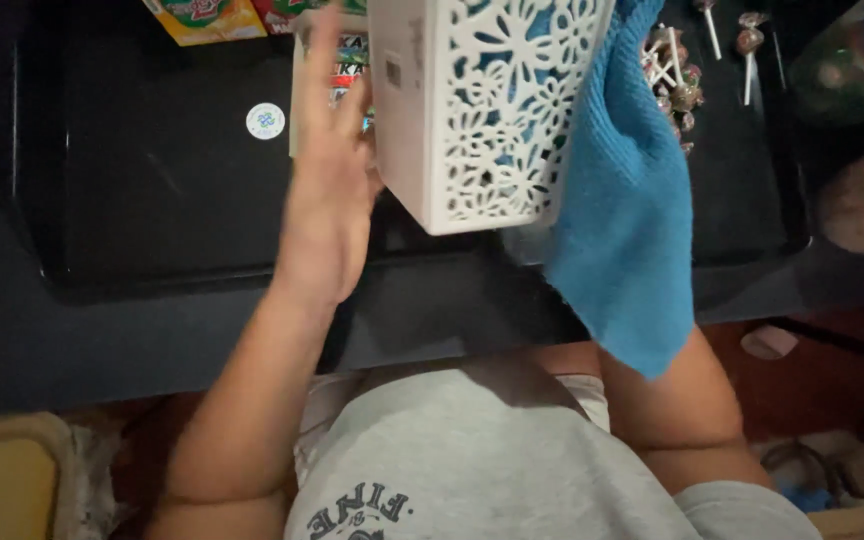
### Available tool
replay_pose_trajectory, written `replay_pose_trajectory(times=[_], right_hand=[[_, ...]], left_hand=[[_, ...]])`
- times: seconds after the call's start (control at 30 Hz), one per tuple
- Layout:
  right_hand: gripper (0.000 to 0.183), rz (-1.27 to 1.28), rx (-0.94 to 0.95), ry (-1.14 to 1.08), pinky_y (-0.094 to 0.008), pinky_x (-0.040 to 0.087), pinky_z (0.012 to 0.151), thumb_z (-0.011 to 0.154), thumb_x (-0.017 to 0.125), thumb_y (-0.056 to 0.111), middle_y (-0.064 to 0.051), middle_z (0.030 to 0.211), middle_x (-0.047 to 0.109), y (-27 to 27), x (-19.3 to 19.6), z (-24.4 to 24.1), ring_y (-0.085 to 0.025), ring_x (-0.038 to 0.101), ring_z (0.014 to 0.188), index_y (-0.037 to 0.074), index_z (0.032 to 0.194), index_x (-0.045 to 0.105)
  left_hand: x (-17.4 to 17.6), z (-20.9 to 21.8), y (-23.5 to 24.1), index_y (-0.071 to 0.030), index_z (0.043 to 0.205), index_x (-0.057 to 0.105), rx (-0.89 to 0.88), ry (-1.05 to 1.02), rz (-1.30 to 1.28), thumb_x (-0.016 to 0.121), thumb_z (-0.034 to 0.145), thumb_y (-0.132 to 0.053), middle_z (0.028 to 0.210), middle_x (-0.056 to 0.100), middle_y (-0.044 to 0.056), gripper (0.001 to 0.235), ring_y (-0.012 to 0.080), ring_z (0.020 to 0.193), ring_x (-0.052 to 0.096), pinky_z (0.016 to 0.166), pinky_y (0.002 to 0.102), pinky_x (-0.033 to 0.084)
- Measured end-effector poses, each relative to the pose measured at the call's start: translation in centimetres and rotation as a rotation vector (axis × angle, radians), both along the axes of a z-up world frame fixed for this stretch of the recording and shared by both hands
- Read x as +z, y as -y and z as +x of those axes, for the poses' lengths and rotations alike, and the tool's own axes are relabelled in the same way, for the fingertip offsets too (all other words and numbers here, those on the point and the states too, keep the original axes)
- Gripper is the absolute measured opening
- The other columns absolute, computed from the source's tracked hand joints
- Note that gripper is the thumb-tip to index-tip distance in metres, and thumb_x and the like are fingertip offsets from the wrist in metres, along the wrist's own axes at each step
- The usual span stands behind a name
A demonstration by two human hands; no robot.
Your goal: Cleaning individual lollipops with a cloth and placing them into a basket.
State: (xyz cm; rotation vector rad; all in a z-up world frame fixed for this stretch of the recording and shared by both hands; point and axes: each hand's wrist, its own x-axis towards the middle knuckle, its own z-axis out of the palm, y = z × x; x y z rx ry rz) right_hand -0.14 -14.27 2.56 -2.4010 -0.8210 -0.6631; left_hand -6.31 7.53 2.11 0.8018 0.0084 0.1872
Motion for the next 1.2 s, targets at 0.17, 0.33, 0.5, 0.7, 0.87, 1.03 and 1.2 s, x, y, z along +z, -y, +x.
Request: replay_pose_trajectory(times=[0.17,0.33,0.5,0.7,0.87,1.03,1.2], right_hand=[[0.042,-0.16,0.084,0.259,-0.048,0.044,0.117,0.109,0.066,0.012,-0.028,0.141,0.035,-2.8,3.8,-2.5,-0.043,0.036,0.135,-0.016,0.134,0.048],[0.029,-0.293,0.214,0.356,-0.051,0.04,0.107,0.103,0.065,0.01,-0.023,0.132,0.044,-4.7,2.9,-0.6,-0.041,0.04,0.125,-0.004,0.126,0.056],[0.021,-0.46,0.401,0.478,-0.056,0.034,0.094,0.095,0.064,0.008,-0.016,0.121,0.056,-5.9,0.4,3.4,-0.039,0.045,0.113,0.011,0.116,0.065],[0.023,-0.286,0.24,0.555,-0.04,0.036,0.09,0.088,0.066,0.017,-0.012,0.106,0.058,-5.2,-1.3,6.4,-0.03,0.051,0.103,0.012,0.107,0.056],[0.033,-0.035,0.21,0.331,-0.039,0.032,0.098,0.091,0.065,0.02,-0.012,0.117,0.052,-4.3,-2.1,6.3,-0.028,0.047,0.113,0.011,0.117,0.048],[0.041,0.162,0.195,0.173,-0.038,0.029,0.104,0.093,0.064,0.023,-0.012,0.126,0.048,-6.1,-2.9,5.4,-0.026,0.044,0.12,0.01,0.125,0.042],[0.049,0.347,0.172,0.009,-0.037,0.026,0.111,0.095,0.063,0.026,-0.013,0.134,0.043,-5.0,-3.3,6.0,-0.025,0.041,0.127,0.009,0.132,0.035]], left_hand=[[0.1,1.5,1.3,-0.02,0.146,0.032,-0.247,0.251,0.276,0.072,0.089,-0.026,0.145,0.048,0.006,0.069,0.0264,0.138,0.049,0.117,0.043,0.045],[-1.7,2.4,0.9,0.005,0.122,0.054,-0.392,-0.075,-0.346,0.07,0.079,-0.012,0.118,0.062,0.019,0.049,0.0299,0.106,0.062,0.097,0.042,0.05],[-0.6,2.6,-0.2,-0.009,0.115,0.061,-0.425,-0.39,-0.187,0.066,0.076,-0.033,0.103,0.068,0.008,0.045,0.0235,0.085,0.066,0.062,0.045,0.054],[-0.1,1.9,-0.2,-0.009,0.129,0.048,-0.33,0.03,0.167,0.071,0.077,-0.028,0.122,0.06,0.009,0.061,0.0266,0.11,0.062,0.091,0.041,0.053],[-0.9,2.0,0.0,-0.009,0.134,0.044,-0.213,0.188,0.105,0.072,0.083,-0.027,0.128,0.057,0.012,0.061,0.03,0.117,0.059,0.099,0.044,0.051],[-1.9,2.2,-0.1,-0.022,0.152,0.031,-0.045,0.382,0.335,0.07,0.098,-0.024,0.15,0.048,0.006,0.066,0.0274,0.14,0.052,0.119,0.046,0.051],[-2.2,2.2,-0.3,-0.016,0.156,0.027,0.1,0.341,0.44,0.074,0.091,-0.02,0.165,0.026,-0.001,0.081,0.0151,0.151,0.039,0.129,0.035,0.04]])
